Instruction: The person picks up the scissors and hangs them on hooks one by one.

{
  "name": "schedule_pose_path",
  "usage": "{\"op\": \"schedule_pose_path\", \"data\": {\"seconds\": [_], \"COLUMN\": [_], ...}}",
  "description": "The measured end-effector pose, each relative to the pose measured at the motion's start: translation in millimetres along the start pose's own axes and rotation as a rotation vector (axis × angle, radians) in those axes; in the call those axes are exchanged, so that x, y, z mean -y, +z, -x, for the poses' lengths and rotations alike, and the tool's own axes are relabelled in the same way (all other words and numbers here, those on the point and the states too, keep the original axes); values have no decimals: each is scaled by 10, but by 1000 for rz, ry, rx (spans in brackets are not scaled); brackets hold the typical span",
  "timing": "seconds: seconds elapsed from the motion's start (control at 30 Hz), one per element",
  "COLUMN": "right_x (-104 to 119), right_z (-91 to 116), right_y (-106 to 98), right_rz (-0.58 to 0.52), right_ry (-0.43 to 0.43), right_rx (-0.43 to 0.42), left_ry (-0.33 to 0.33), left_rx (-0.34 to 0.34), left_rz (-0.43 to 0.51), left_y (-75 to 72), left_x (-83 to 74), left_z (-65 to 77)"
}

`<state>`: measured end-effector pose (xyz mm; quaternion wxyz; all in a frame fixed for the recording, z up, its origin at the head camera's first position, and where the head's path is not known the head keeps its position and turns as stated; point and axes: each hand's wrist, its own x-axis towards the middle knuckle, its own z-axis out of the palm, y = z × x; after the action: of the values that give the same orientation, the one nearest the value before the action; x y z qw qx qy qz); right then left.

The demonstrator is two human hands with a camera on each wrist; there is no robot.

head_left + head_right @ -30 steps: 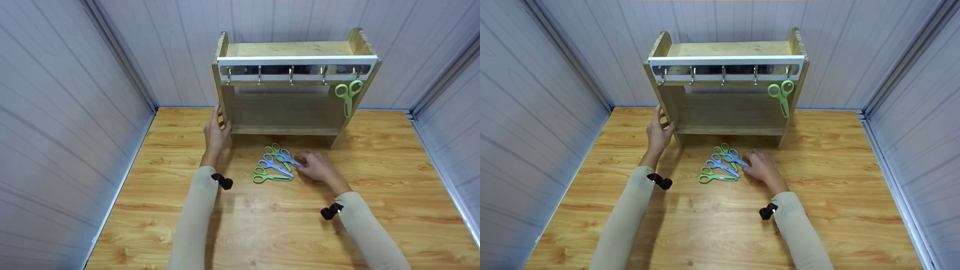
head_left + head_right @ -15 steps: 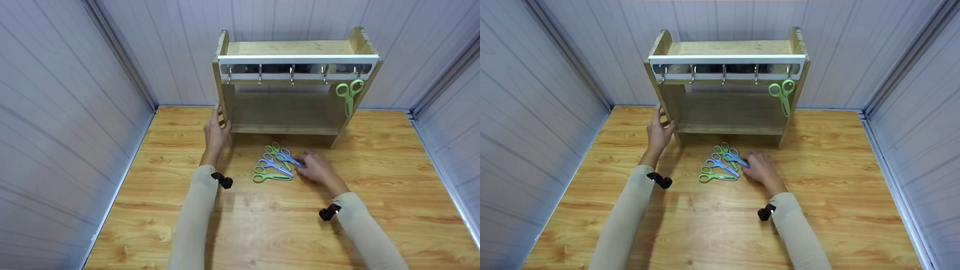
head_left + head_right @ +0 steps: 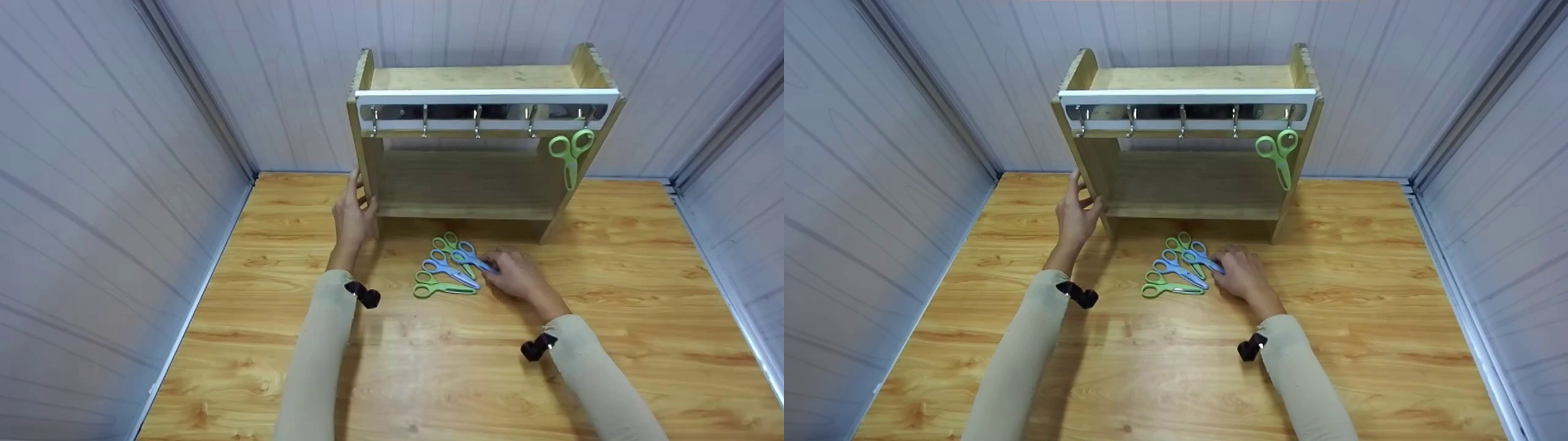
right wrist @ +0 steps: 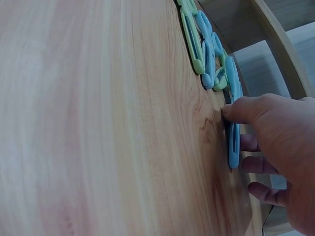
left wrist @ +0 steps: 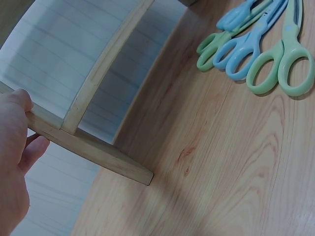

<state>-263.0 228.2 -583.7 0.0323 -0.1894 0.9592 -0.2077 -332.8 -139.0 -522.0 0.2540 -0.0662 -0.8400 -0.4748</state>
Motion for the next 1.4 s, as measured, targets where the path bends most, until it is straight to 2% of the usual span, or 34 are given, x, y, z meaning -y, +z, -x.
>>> {"op": "schedule_pose_path", "data": {"seconds": [0.5,0.8,1.17,1.4], "right_x": [-1,1,15,20], "right_z": [-3,-5,-7,-11], "right_y": [3,7,0,-15], "right_rz": [-13,-3,-24,-23], "right_ry": [17,12,42,32], "right_rx": [5,-24,0,15], "left_ry": [-3,-9,5,1], "left_rx": [-10,-1,4,-8], "left_rz": [-7,-9,9,-2], "left_y": [7,11,17,11], "left_x": [-2,3,12,19], "left_z": [1,-5,-10,-2]}}
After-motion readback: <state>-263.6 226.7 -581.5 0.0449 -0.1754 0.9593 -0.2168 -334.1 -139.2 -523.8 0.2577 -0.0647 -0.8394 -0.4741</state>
